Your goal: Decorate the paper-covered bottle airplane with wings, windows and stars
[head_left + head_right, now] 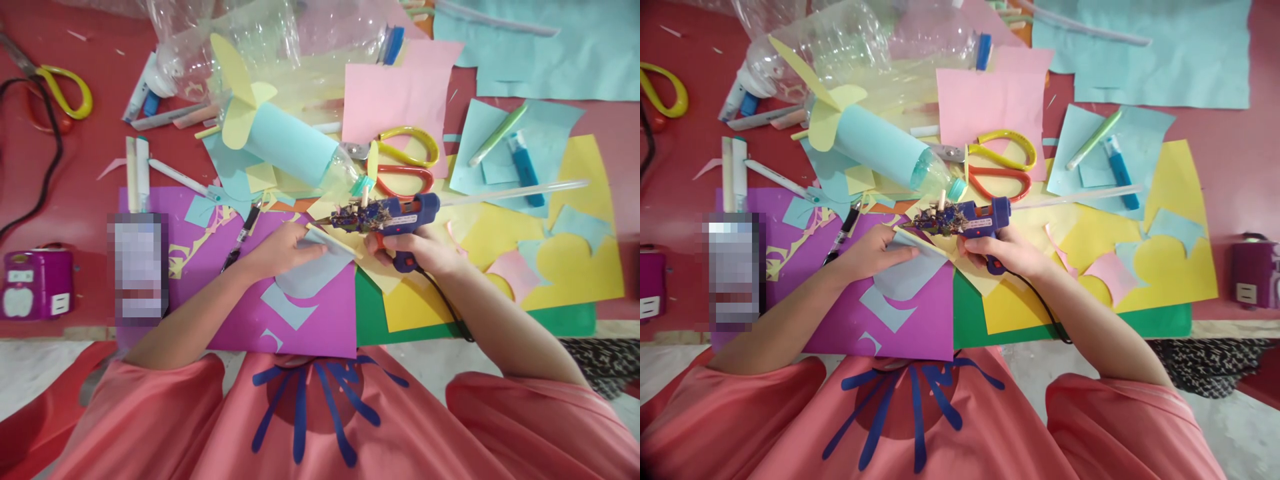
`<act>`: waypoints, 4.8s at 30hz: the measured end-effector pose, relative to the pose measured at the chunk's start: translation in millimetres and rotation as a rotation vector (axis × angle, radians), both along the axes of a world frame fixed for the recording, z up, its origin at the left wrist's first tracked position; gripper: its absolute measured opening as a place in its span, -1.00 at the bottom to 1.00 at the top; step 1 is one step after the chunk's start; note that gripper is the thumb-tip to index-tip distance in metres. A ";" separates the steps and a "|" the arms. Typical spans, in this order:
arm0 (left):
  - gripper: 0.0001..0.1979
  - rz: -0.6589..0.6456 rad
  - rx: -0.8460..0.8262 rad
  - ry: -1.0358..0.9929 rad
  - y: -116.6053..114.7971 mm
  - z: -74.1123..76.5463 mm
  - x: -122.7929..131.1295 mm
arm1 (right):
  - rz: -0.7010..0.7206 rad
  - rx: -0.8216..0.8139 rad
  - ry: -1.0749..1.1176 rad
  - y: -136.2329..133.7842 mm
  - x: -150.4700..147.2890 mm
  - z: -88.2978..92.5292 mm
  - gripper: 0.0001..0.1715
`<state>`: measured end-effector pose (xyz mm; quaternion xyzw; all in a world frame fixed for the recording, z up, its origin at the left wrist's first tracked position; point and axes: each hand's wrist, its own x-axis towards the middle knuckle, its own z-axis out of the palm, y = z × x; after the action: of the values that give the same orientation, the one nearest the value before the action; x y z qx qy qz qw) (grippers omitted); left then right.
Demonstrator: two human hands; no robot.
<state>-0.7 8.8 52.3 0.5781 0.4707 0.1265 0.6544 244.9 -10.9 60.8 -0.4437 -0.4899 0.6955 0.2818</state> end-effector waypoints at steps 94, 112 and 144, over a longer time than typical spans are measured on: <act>-0.74 0.041 0.349 0.081 1.6 5.7 -1.2 | 0.007 0.173 -0.131 -5.3 1.1 3.3 -0.57; -0.73 0.218 0.409 0.098 -1.4 7.1 -4.3 | -0.070 0.175 -0.142 -6.1 2.1 1.1 -0.51; -0.72 0.568 0.481 -0.059 3.7 -6.4 -8.2 | -0.145 0.224 0.032 -5.2 10.4 -7.5 -0.64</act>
<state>-8.8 12.4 45.9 0.5576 0.5501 0.4267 0.4521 255.3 -16.1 53.3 -0.4325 -0.5265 0.6212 0.3871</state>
